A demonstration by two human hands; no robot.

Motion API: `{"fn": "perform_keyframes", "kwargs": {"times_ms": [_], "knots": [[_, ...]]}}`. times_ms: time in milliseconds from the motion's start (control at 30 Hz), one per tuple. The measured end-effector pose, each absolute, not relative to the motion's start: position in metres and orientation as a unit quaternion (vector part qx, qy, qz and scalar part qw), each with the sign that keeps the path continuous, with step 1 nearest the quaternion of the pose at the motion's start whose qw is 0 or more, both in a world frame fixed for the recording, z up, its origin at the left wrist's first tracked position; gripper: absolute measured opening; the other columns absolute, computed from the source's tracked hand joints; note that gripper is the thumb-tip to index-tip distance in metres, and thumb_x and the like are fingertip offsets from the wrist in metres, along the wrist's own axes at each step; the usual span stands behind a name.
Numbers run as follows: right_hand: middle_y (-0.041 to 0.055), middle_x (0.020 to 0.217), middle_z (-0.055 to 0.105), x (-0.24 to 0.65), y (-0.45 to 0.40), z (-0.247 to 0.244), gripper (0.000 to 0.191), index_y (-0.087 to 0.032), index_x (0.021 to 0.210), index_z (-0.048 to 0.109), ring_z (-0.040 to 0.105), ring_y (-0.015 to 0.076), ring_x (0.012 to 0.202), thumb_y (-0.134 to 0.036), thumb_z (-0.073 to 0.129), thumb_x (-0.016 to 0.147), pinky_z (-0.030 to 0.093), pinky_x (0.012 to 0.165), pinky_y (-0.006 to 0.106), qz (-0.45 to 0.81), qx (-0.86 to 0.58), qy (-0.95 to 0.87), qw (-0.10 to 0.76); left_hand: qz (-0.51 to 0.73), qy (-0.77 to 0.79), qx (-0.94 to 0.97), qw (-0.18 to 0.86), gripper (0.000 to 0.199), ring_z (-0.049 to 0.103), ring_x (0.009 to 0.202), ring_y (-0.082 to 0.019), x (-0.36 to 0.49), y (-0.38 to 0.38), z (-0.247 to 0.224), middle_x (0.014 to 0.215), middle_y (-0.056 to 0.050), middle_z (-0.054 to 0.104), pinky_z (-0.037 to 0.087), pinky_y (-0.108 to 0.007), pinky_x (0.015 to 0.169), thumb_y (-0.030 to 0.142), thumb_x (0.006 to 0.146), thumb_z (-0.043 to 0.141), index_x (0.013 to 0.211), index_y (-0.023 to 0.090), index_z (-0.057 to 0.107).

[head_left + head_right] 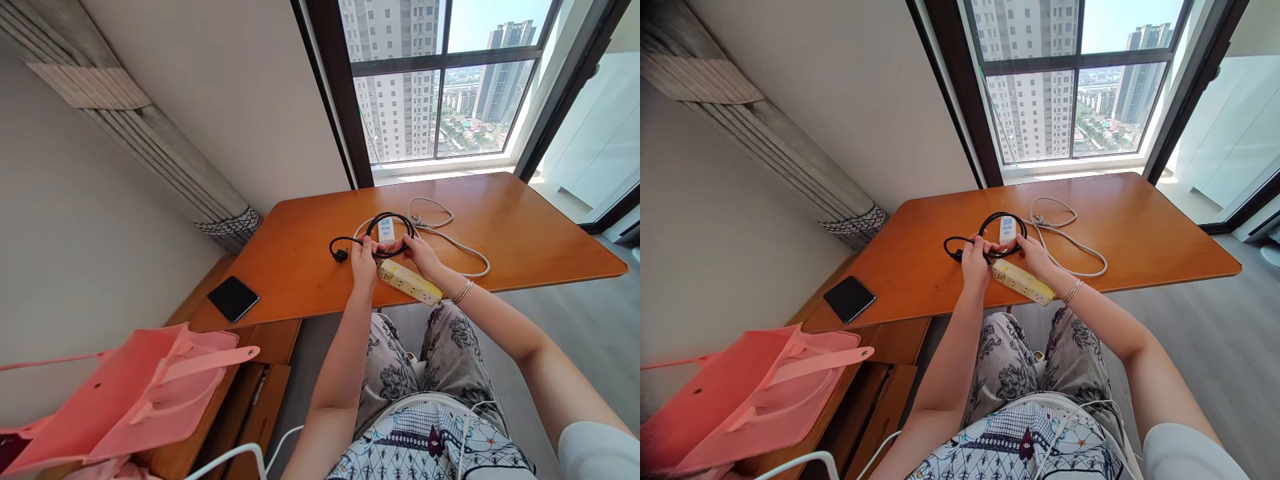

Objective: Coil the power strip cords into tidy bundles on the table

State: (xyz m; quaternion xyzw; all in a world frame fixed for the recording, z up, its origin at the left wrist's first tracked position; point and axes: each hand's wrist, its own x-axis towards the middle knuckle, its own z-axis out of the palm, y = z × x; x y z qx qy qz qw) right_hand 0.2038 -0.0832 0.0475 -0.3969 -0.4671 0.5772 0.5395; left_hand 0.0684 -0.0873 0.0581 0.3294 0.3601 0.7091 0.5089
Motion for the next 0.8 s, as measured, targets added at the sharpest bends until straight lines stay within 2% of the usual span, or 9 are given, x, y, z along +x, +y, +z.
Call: {"fn": "perform_keyframes", "kwargs": {"times_ms": [167,233,300,367,433,567,633,700,800], "knots": [[0.0048,0.087,0.077,0.211,-0.084,0.051,0.034,-0.019,0.078,0.071,0.065,0.0161,0.079,-0.053,0.07,0.077,0.044,0.063,0.025,0.62,-0.408,-0.458,0.489,0.698,0.366,0.313,0.529,0.03,0.048,0.049,-0.007,0.069,-0.093,0.062,0.053,0.012,0.038,0.046,-0.02,0.058,0.044,0.091,0.071,0.088,0.021,0.053],[0.0034,0.086,0.076,0.215,-0.085,0.057,0.029,-0.019,0.084,0.072,0.065,0.0152,0.079,-0.046,0.075,0.073,0.045,0.065,0.024,0.617,-0.402,-0.461,0.496,0.694,0.372,0.306,0.536,0.033,0.041,0.045,-0.005,0.069,-0.094,0.063,0.052,0.013,0.034,0.044,-0.018,0.054,0.045,0.091,0.072,0.084,0.021,0.052],[0.0006,0.08,0.073,0.218,-0.084,0.064,0.031,-0.02,0.089,0.07,0.064,0.0148,0.076,-0.041,0.081,0.068,0.045,0.065,0.024,0.617,-0.377,-0.466,0.51,0.693,0.374,0.298,0.539,0.036,0.036,0.043,-0.004,0.07,-0.095,0.063,0.051,0.013,0.031,0.042,-0.017,0.051,0.046,0.09,0.073,0.08,0.021,0.049],[-0.0023,0.071,0.066,0.221,-0.082,0.072,0.035,-0.02,0.088,0.067,0.062,0.014,0.069,-0.045,0.083,0.069,0.047,0.065,0.025,0.622,-0.343,-0.475,0.52,0.69,0.372,0.295,0.546,0.038,0.034,0.043,-0.004,0.072,-0.096,0.062,0.051,0.013,0.03,0.04,-0.016,0.049,0.046,0.09,0.074,0.079,0.021,0.048],[-0.0048,0.06,0.055,0.222,-0.077,0.078,0.04,-0.02,0.083,0.064,0.055,0.0124,0.06,-0.058,0.078,0.076,0.047,0.062,0.026,0.606,-0.329,-0.492,0.532,0.681,0.37,0.302,0.555,0.037,0.032,0.042,-0.004,0.075,-0.098,0.061,0.05,0.012,0.031,0.038,-0.016,0.046,0.048,0.09,0.073,0.08,0.02,0.05],[-0.0068,0.053,0.044,0.223,-0.07,0.077,0.053,-0.022,0.076,0.059,0.045,0.0107,0.051,-0.074,0.066,0.082,0.043,0.052,0.026,0.521,-0.364,-0.554,0.538,0.657,0.36,0.34,0.569,0.038,0.035,0.042,-0.005,0.078,-0.104,0.058,0.049,0.012,0.033,0.039,-0.017,0.045,0.051,0.089,0.073,0.084,0.019,0.054],[-0.0076,0.055,0.046,0.225,-0.07,0.073,0.051,-0.022,0.081,0.06,0.044,0.0098,0.048,-0.073,0.069,0.08,0.039,0.048,0.025,0.477,-0.381,-0.584,0.535,0.645,0.359,0.356,0.573,0.039,0.036,0.041,-0.005,0.079,-0.105,0.057,0.048,0.013,0.034,0.04,-0.017,0.045,0.051,0.086,0.076,0.084,0.02,0.053],[-0.0078,0.063,0.052,0.227,-0.072,0.069,0.047,-0.023,0.094,0.063,0.043,0.0088,0.047,-0.067,0.074,0.078,0.036,0.045,0.024,0.436,-0.389,-0.605,0.54,0.636,0.361,0.363,0.577,0.04,0.034,0.039,-0.005,0.079,-0.106,0.057,0.047,0.014,0.033,0.04,-0.018,0.045,0.05,0.084,0.079,0.085,0.021,0.051],[-0.0062,0.072,0.057,0.229,-0.074,0.069,0.042,-0.024,0.106,0.065,0.044,0.0091,0.05,-0.058,0.072,0.083,0.036,0.047,0.025,0.376,-0.406,-0.629,0.546,0.629,0.367,0.362,0.583,0.039,0.033,0.039,-0.005,0.081,-0.107,0.061,0.048,0.014,0.032,0.039,-0.018,0.044,0.049,0.085,0.078,0.085,0.021,0.052]]}}
